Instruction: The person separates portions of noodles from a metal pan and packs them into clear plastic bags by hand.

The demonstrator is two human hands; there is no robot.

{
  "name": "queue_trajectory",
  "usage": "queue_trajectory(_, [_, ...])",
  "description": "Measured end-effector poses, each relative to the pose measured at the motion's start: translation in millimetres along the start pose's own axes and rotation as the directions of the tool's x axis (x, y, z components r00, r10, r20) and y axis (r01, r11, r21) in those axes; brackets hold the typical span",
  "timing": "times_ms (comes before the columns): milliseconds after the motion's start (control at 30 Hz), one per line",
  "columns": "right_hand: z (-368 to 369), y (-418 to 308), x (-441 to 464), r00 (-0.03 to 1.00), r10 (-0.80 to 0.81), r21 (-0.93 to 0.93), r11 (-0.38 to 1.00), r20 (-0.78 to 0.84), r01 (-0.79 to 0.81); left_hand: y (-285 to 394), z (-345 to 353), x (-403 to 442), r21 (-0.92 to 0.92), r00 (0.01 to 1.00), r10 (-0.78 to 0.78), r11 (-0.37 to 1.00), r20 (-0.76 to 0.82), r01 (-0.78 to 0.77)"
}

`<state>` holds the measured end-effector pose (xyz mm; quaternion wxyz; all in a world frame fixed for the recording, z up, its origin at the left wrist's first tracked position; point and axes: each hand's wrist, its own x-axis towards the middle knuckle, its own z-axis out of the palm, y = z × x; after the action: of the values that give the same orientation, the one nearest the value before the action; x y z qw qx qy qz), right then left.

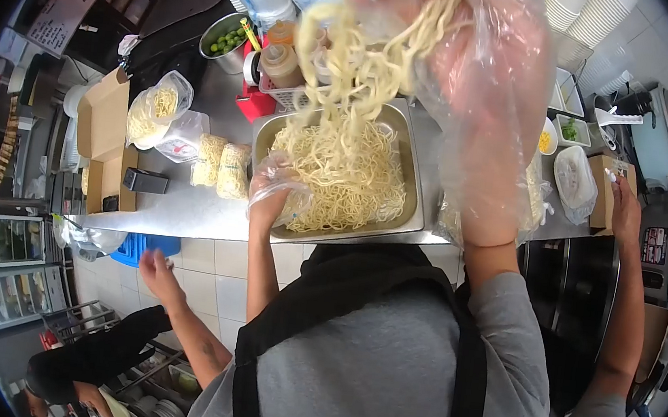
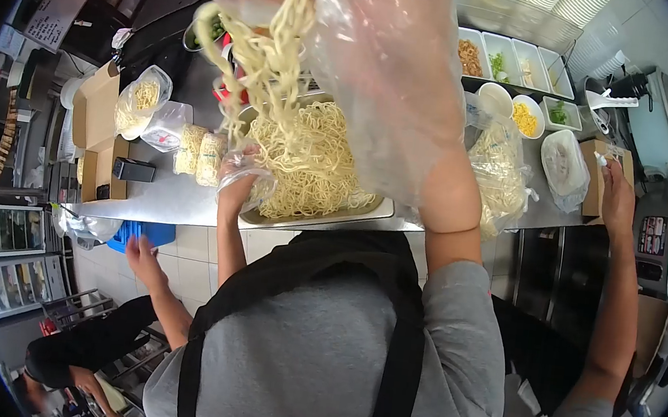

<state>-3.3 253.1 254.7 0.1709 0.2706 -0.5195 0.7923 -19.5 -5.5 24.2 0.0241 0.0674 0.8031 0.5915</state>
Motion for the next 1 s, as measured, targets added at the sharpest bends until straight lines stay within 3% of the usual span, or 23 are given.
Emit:
queue_trajectory(133, [9,11,11,0.997,-0.02,-0.149,0.988,0.08,0.032,25,3,4,-0.195,0.999,0.023,0.98,-0.023,-0.027])
queue_trajectory(200, [9,34,9,0.993,0.04,-0.1,0.995,0.115,-0.028,39,3,6,-0.293,0.999,0.038,0.955,-0.015,-0.04])
queue_trajectory(233, [10,50,5,0.987,0.071,0.048,0.996,0.145,-0.079,45,3,8,-0.322,0.999,0.047,0.946,-0.011,-0.049])
queue_trajectory(333, [-3,82,-3,0.928,0.265,-0.465,0.877,0.263,-0.119,54,10,11,-0.366,0.997,0.079,0.928,0.009,-0.07])
queue_trajectory(433, [-2,104,-21,0.927,0.267,-0.533,0.841,0.263,-0.091,63,19,10,-0.356,0.995,0.097,0.931,0.039,-0.077])
queue_trajectory(533, [-7,106,-24,0.865,0.467,-0.489,0.807,0.184,-0.331,65,23,9,-0.335,0.996,0.057,0.942,0.074,-0.029])
queue_trajectory(633, [-13,106,-29,0.794,0.587,-0.255,0.801,0.155,-0.542,66,19,7,-0.303,0.992,-0.022,0.951,0.128,0.06])
queue_trajectory(733, [-13,122,-30,0.906,0.398,-0.319,0.885,0.142,-0.339,64,15,6,-0.279,0.981,-0.065,0.953,0.184,0.116])
queue_trajectory(767, [-16,122,-29,0.91,0.395,-0.344,0.878,0.128,-0.333,51,14,7,-0.404,0.986,0.068,0.915,0.153,0.0])
queue_trajectory(867, [-27,124,-29,0.909,0.408,-0.396,0.851,0.088,-0.344,28,-12,11,-0.848,0.98,-0.085,0.492,0.18,0.198])
queue_trajectory(900, [-33,129,-33,0.9,0.43,-0.399,0.84,0.077,-0.367,48,-15,7,-0.876,0.981,-0.136,0.447,0.135,0.183])
queue_trajectory(967, [-49,148,-45,0.838,0.539,-0.323,0.811,0.085,-0.489,54,-29,11,-0.931,0.979,0.038,0.318,0.202,0.18])
queue_trajectory(1000, [-54,156,-54,0.845,0.532,-0.353,0.801,0.049,-0.484,58,-32,11,-0.95,0.981,0.04,0.259,0.189,0.172])
